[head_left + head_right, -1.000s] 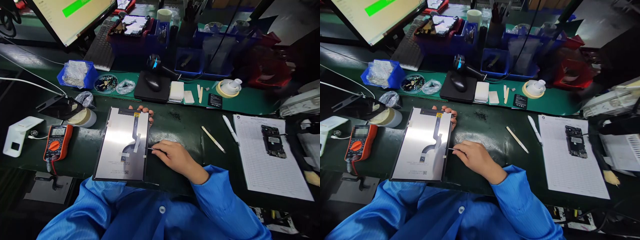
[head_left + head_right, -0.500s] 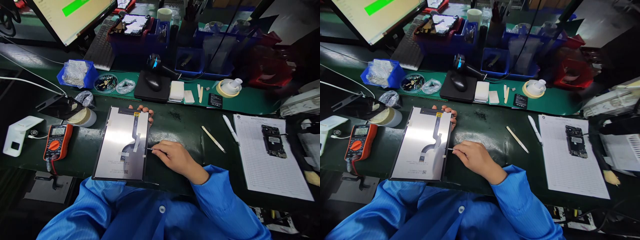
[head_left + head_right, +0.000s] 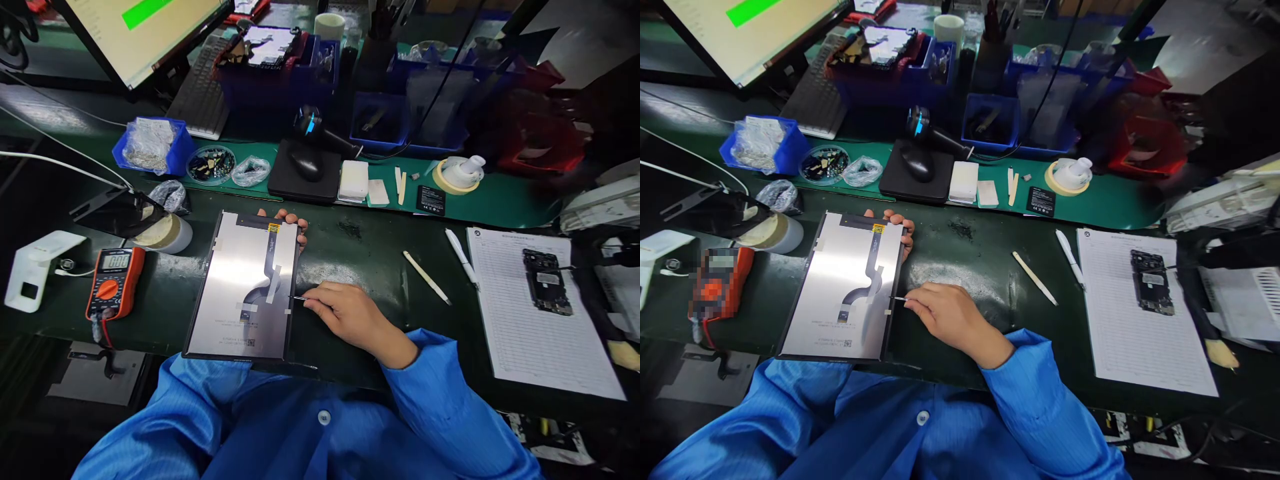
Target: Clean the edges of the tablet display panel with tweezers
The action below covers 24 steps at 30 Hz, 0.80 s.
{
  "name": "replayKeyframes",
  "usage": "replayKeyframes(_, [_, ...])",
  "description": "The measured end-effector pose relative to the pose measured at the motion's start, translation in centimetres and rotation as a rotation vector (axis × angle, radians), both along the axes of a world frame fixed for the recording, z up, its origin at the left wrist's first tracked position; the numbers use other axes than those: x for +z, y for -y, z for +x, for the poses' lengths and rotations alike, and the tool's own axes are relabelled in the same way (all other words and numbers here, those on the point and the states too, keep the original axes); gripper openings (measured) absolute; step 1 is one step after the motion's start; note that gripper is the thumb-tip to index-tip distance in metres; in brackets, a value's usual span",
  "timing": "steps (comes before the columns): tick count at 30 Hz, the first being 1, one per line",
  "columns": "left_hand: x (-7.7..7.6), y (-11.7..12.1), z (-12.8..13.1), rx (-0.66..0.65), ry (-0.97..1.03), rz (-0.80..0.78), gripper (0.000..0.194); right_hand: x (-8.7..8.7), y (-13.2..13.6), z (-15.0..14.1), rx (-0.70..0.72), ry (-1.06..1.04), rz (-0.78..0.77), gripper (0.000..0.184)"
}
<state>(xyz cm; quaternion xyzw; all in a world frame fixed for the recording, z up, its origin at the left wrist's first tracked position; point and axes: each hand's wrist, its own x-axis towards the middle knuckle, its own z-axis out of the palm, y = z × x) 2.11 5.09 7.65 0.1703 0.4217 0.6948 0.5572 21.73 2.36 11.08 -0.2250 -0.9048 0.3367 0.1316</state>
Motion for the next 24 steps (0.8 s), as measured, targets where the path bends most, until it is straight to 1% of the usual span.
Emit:
replayKeyframes(3, [0.1, 0.0, 0.0, -0.012, 0.009, -0.001, 0.084, 0.1, 0.2, -0.1, -0.031, -0.007, -0.077, 0.013])
replayKeyframes(5, [0.2, 0.0, 0.0, -0.004, 0.021, -0.007, 0.084, 0.2, 0.2, -0.1, -0.045, -0.011, -0.101, 0.012])
replayKeyframes(8, [0.2, 0.0, -0.1, 0.010, 0.023, -0.001, 0.087, 0.0, 0.2, -0.2, -0.019, -0.016, -0.050, 0.010])
replayKeyframes(12, [0.0, 0.0, -0.1, -0.028, -0.018, 0.015, 0.090, 0.0, 0.0, -0.1, 0.010, -0.004, 0.013, 0.018])
replayKeyframes(15, [-0.1, 0.1, -0.2, -0.051, -0.004, 0.028, 0.085, 0.1, 0.1, -0.1, 0.010, -0.001, -0.015, 0.018])
replayKeyframes(17, [-0.2, 0.1, -0.3, -0.043, 0.017, 0.042, 0.083, 0.2, 0.2, -0.1, -0.023, -0.005, -0.059, 0.014])
replayKeyframes(19, [-0.4, 0.1, -0.3, -0.032, 0.023, 0.053, 0.081, 0.1, 0.2, -0.1, -0.045, -0.005, -0.079, 0.015])
replayKeyframes(22, [-0.7, 0.0, -0.4, -0.030, 0.009, 0.050, 0.084, -0.1, 0.2, -0.1, -0.015, -0.025, -0.040, 0.011])
replayKeyframes(24, [-0.9, -0.1, -0.5, -0.036, -0.006, 0.048, 0.086, -0.2, 0.1, -0.1, 0.009, -0.038, -0.006, 0.013])
